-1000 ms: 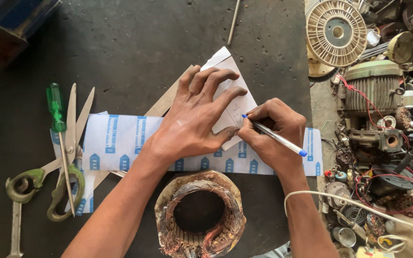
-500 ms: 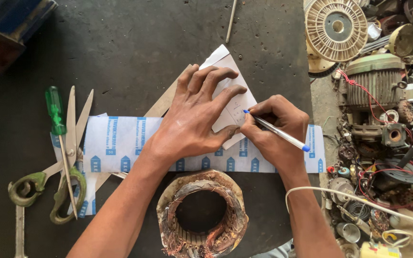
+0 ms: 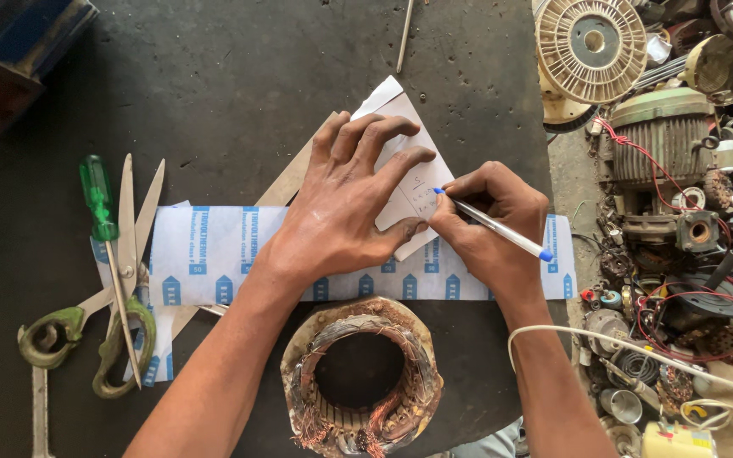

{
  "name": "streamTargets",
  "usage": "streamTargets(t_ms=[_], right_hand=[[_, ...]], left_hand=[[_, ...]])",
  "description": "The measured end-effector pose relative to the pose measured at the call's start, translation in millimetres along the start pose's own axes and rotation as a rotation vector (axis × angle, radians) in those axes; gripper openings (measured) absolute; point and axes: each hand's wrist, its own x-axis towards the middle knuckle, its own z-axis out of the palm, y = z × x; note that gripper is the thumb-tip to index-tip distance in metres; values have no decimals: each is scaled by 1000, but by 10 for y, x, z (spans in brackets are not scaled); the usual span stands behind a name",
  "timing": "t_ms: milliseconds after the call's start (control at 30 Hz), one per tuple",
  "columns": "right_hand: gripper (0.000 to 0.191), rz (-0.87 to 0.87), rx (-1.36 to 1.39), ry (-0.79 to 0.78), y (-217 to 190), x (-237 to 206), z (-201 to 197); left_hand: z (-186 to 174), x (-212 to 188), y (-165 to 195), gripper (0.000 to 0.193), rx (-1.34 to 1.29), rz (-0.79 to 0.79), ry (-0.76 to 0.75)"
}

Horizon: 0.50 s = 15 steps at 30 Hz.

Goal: The person manipulates a motor stator, adjusting copper windings by hand. They then write on a small piece of paper with a pen and continue to scrape or clean the stator with a small tool. The work is performed at a cluttered workbench with various tools and motor parts visible.

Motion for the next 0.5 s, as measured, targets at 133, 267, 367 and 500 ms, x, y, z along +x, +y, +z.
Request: streamTargets(t_ms=[133,267,367,500], right_hand=[[13,-56,-86,24,3,1,17],[12,-69,-121,26,-16,-1,23],[14,-100,-156,20,-39,-9,0],[13,-66,-79,26,-59,3,-5]], left_hand=[[6,-13,-3,68,3,7,4],[1,-7,1,68,4,4,11],[-13,-8,20,69,1,4,2],[-28,15,9,69,2,15,19]])
